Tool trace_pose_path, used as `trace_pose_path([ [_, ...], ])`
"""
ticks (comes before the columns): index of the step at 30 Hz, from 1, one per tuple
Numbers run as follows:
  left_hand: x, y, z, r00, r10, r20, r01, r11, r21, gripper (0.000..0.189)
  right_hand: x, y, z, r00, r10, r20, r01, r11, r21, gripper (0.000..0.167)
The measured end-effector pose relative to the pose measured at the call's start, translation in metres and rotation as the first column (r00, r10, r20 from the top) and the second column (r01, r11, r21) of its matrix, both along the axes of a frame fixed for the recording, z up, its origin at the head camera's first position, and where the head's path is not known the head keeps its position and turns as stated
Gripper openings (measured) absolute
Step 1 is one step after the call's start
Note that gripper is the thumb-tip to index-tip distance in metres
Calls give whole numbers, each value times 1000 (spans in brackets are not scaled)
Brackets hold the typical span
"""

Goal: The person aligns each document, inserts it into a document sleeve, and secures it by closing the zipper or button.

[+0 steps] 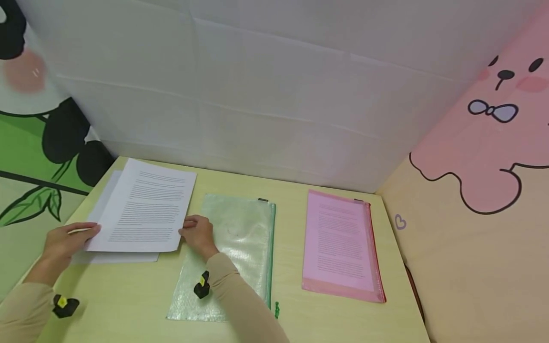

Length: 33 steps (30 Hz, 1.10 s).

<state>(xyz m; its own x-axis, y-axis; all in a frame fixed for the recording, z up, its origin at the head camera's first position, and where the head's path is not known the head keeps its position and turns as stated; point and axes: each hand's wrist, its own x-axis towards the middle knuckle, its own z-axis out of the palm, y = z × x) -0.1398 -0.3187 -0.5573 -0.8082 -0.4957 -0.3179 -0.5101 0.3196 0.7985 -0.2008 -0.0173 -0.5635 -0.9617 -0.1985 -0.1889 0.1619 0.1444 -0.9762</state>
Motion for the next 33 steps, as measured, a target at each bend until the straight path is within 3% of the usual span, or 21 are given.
trace_pose_path([
  [6,1,4,-2,998,-50,-37,50,999,-22,58,-2,9,0,1000,-12,25,14,999,-49,29],
  [17,0,13,-5,990,-120,-72,119,993,-14,59,-8,31,-2,999,51,-16,-52,994,-100,28],
  [22,2,24,-1,985,-149,-88,145,989,-41,59,-7,44,-1,997,68,-41,-72,992,-102,26],
  [33,11,48,6,954,-244,-175,235,969,-69,53,0,79,4,990,115,-82,-122,989,-83,27],
])
